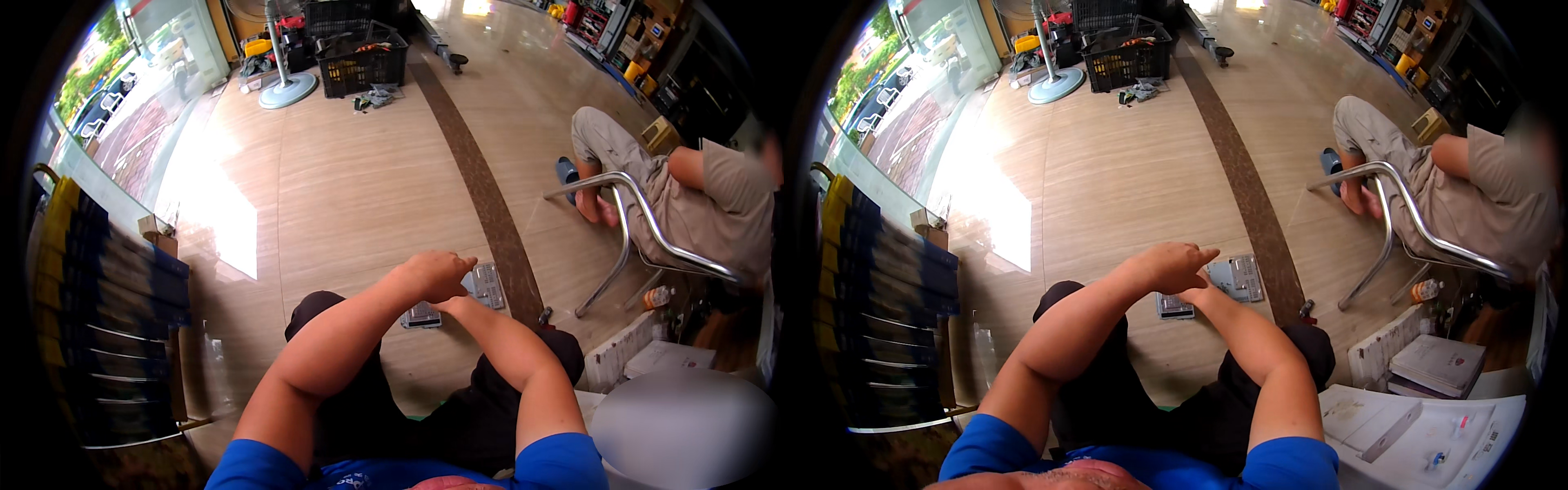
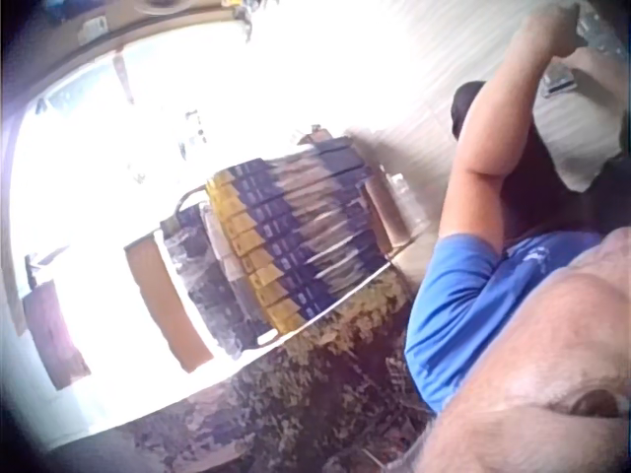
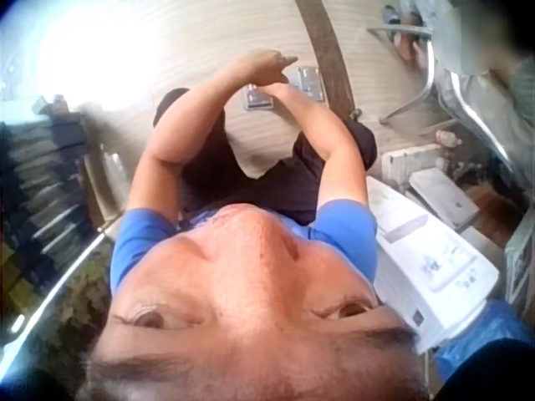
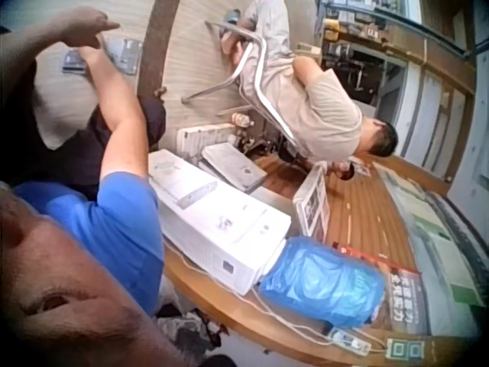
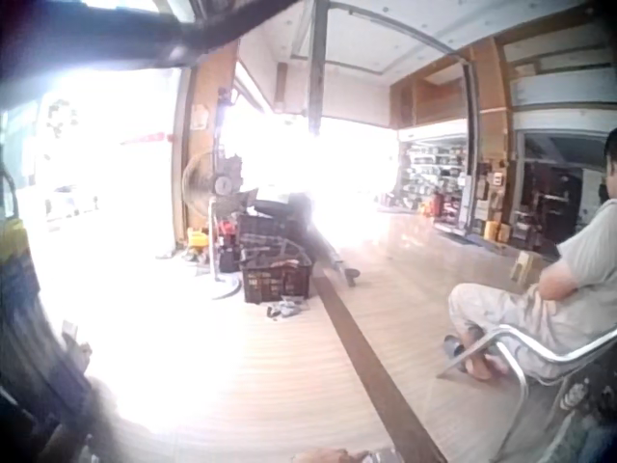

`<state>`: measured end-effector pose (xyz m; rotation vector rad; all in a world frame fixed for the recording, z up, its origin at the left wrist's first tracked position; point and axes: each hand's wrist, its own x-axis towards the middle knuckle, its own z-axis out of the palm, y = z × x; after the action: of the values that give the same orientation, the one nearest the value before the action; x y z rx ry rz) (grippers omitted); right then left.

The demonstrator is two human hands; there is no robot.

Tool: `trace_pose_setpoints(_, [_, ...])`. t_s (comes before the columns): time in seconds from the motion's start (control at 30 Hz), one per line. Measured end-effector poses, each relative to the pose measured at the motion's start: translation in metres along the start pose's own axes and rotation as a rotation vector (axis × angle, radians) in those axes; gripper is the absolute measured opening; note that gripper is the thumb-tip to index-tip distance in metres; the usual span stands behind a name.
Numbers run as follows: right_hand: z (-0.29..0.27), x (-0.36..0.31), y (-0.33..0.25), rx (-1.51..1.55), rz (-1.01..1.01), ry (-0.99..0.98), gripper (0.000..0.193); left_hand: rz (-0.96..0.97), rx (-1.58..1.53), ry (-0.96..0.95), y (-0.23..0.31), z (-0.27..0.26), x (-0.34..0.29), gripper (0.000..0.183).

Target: The person bends and shapes metal radio brackets by hand and using a screwdriver to align the components while seated at a low stool.

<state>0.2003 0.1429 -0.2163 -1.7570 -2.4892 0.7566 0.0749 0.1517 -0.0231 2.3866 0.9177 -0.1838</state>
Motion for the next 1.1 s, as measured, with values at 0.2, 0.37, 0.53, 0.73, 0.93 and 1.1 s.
trace_pose_setpoints(0.2, [0.005, 0.001, -0.003, 0.013, 0.000, -0.015, 0.047, -0.006, 0.017, -0.006, -0.008, 0.004, -0.005, 0.060])
trace_pose_setpoints(0.37, [0.004, 0.006, -0.012, 0.034, -0.017, -0.015, 0.047, -0.036, 0.015, -0.010, -0.014, 0.003, -0.010, 0.065])
trace_pose_setpoints(0.53, [0.006, 0.008, -0.007, 0.063, 0.001, -0.014, 0.046, -0.037, 0.035, -0.045, -0.010, -0.005, -0.010, 0.064])
trace_pose_setpoints(0.73, [0.013, 0.016, -0.003, 0.107, -0.002, -0.006, 0.046, -0.049, 0.013, -0.035, -0.017, 0.002, -0.007, 0.064])
trace_pose_setpoints(0.93, [0.003, 0.008, -0.011, 0.163, 0.011, 0.048, 0.044, -0.022, 0.003, -0.015, -0.017, -0.002, -0.009, 0.063])
trace_pose_setpoints(1.1, [-0.009, 0.002, -0.026, 0.213, 0.128, -0.055, 0.044, -0.043, -0.020, 0.006, -0.012, -0.004, -0.017, 0.063])
